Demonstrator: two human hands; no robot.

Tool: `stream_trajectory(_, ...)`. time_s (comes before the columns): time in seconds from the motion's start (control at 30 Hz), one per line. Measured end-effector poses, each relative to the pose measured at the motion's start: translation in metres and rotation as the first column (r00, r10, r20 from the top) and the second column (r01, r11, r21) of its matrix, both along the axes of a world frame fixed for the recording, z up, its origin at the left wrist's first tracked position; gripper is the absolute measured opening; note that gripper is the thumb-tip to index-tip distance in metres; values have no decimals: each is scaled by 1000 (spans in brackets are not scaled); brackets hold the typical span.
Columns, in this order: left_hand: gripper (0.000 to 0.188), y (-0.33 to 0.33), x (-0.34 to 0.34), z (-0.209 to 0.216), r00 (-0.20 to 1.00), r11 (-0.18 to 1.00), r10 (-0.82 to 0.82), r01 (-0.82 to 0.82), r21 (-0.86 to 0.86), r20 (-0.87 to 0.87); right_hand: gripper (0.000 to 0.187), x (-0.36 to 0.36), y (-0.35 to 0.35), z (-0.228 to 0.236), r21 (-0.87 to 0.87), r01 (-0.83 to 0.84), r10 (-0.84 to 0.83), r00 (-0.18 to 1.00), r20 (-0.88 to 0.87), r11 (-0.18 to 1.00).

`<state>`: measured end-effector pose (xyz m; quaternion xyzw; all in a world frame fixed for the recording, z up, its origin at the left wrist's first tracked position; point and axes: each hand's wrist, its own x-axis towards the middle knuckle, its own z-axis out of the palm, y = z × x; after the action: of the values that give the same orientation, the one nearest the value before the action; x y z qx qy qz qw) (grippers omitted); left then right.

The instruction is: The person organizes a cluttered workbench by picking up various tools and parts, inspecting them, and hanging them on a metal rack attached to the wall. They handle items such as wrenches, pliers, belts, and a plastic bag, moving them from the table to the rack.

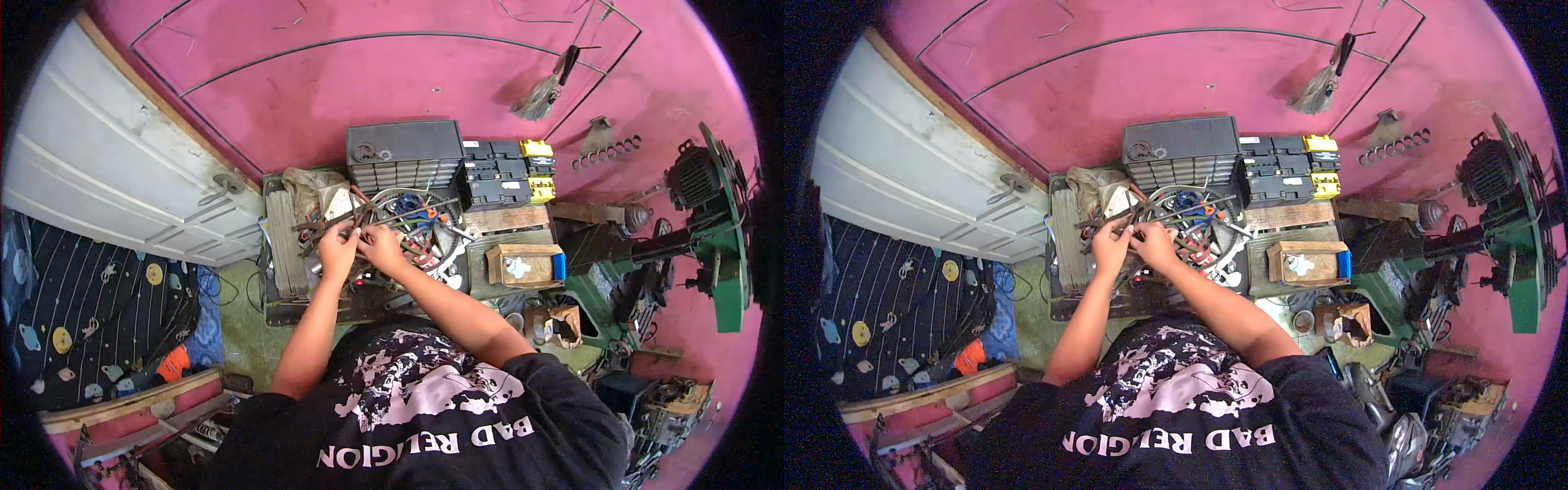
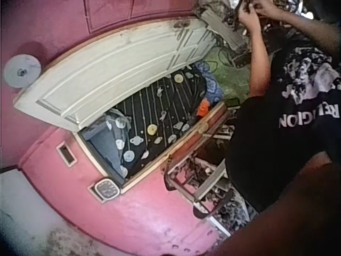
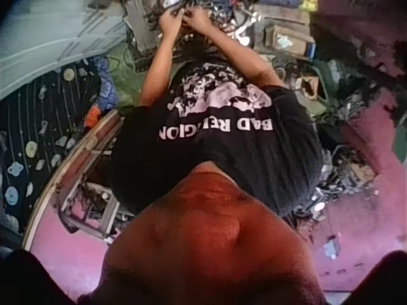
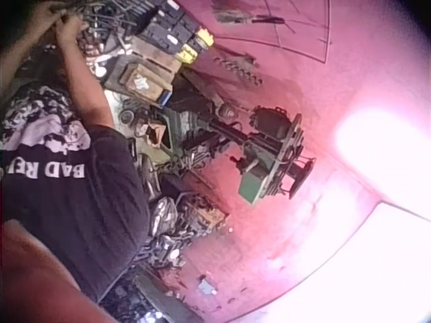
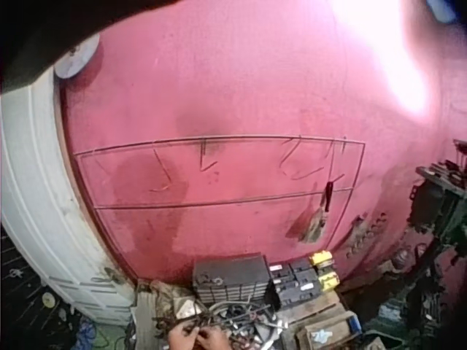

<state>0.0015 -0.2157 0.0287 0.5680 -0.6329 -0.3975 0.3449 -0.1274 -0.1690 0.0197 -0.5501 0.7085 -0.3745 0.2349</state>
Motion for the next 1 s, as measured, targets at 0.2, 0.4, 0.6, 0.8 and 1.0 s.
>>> stream_trajectory(0.2, 28, 34, -44, 66, 956, 968, -249, 243, -57, -154, 20, -66, 34, 29, -217, -29, 106, 930, 353, 976)
stream_trajectory(0.4, 36, 45, -110, 87, 829, 887, -431, 462, 3, -357, 40, -139, 77, 93, -84, 18, 33, 823, 567, 996)
stream_trajectory(0.6, 36, 51, -199, 123, 737, 841, -475, 541, -1, -482, 36, -242, 107, 139, -215, 33, 76, 873, 482, 976)
stream_trajectory(0.8, 38, 22, -307, 218, 653, 820, -542, 547, -166, -529, 51, -350, 89, 232, -467, 87, -14, 987, 158, 880)
stream_trajectory(1.0, 35, -24, -424, 336, 718, 859, -502, 348, -376, -482, 48, -429, 39, 341, -640, 184, -194, 979, 55, 746)
